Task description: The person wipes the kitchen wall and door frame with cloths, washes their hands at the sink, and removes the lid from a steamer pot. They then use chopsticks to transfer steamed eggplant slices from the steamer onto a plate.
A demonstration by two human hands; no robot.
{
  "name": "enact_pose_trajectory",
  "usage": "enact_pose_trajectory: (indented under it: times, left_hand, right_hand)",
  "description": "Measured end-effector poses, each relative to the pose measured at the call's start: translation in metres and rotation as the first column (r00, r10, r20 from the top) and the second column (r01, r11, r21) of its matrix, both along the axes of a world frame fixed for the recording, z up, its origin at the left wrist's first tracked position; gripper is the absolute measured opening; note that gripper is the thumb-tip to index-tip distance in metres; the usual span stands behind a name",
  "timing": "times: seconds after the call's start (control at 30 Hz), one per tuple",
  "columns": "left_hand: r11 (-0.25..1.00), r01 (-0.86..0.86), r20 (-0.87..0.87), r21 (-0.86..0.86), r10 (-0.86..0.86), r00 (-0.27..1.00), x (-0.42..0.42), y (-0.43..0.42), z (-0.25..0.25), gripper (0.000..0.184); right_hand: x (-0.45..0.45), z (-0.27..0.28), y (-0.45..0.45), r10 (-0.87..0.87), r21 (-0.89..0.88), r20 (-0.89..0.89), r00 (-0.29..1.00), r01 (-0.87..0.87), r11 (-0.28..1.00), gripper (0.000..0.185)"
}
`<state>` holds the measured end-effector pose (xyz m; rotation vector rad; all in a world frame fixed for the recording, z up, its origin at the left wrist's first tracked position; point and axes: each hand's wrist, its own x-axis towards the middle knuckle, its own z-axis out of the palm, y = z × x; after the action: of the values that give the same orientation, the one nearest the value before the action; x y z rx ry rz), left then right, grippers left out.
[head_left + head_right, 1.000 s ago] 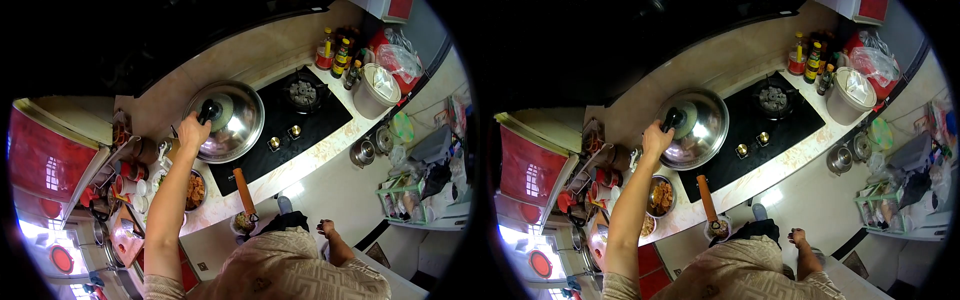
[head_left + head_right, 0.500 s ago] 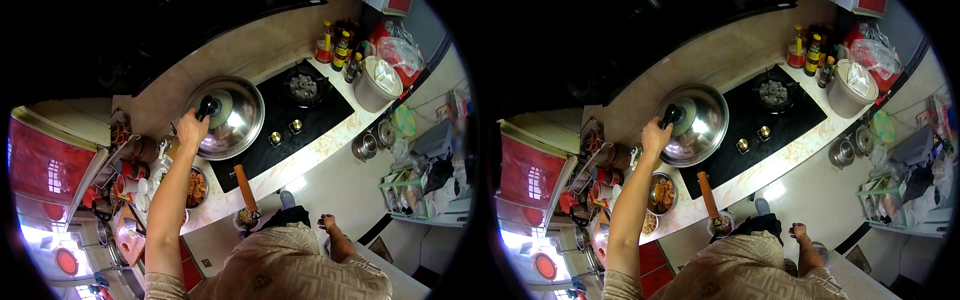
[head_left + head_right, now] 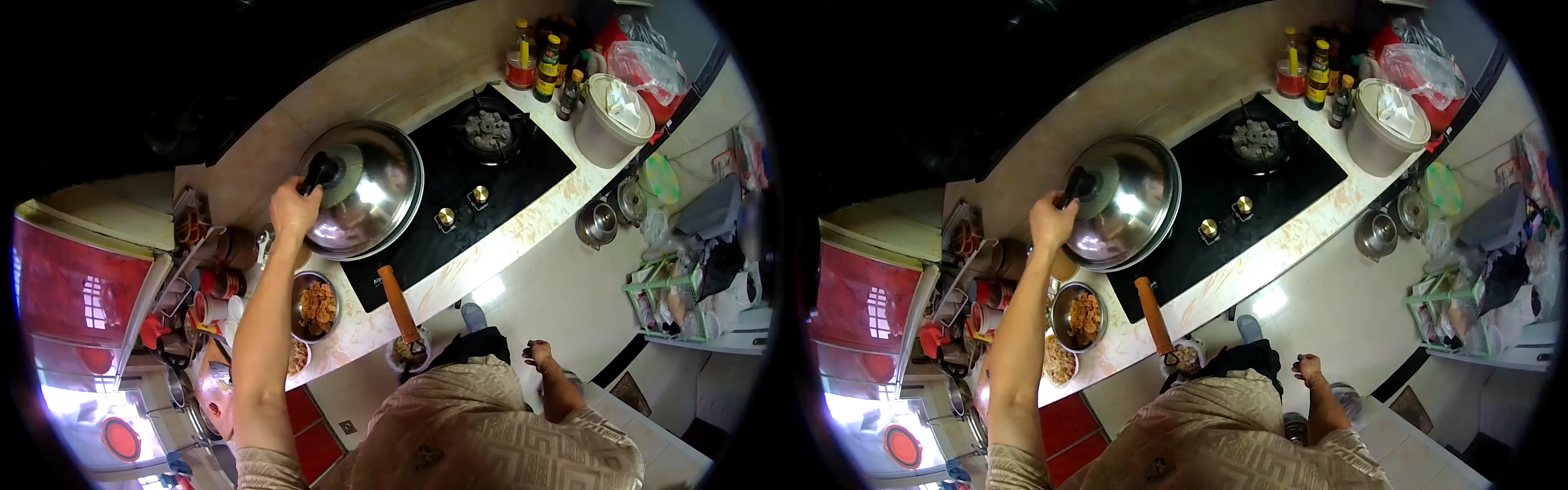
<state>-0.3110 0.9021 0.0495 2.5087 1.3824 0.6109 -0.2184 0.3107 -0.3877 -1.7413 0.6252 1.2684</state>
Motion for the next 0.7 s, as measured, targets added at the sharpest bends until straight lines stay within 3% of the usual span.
enact_pose_trajectory:
  times: [0.13, 0.23, 0.33, 0.47, 0.7]
  left_hand:
    - [0.998, 0.048, 0.107, 0.039, -0.052, 0.993, -0.022, 0.023, 0.012, 0.041]
    - [0.994, 0.004, 0.216, -0.110, 0.020, 0.976, -0.042, 0.038, 0.028, 0.040]
    - [0.991, 0.042, 0.310, -0.128, 0.000, 0.951, -0.069, 0.053, 0.035, 0.034]
    - [0.982, -0.029, 0.348, -0.188, 0.094, 0.933, -0.090, 0.063, 0.041, 0.034]
    - [0.982, -0.031, 0.325, -0.185, 0.091, 0.941, -0.095, 0.065, 0.039, 0.041]
  right_hand:
    - [-0.004, -0.005, -0.004, -0.007, 0.003, 0.009, 1.000, 0.007, 1.000, 0.025]
    - [-0.008, -0.008, -0.005, -0.021, -0.007, 0.029, 0.999, 0.021, 1.000, 0.021]
    - [-0.009, -0.008, -0.004, 0.000, -0.005, -0.005, 1.000, 0.000, 1.000, 0.027]
    - [-0.011, -0.011, -0.001, 0.038, 0.007, -0.012, 0.999, -0.038, 0.999, 0.029]
    - [0.003, 0.006, 0.018, 0.013, 0.011, 0.042, 0.999, -0.014, 1.000, 0.016]
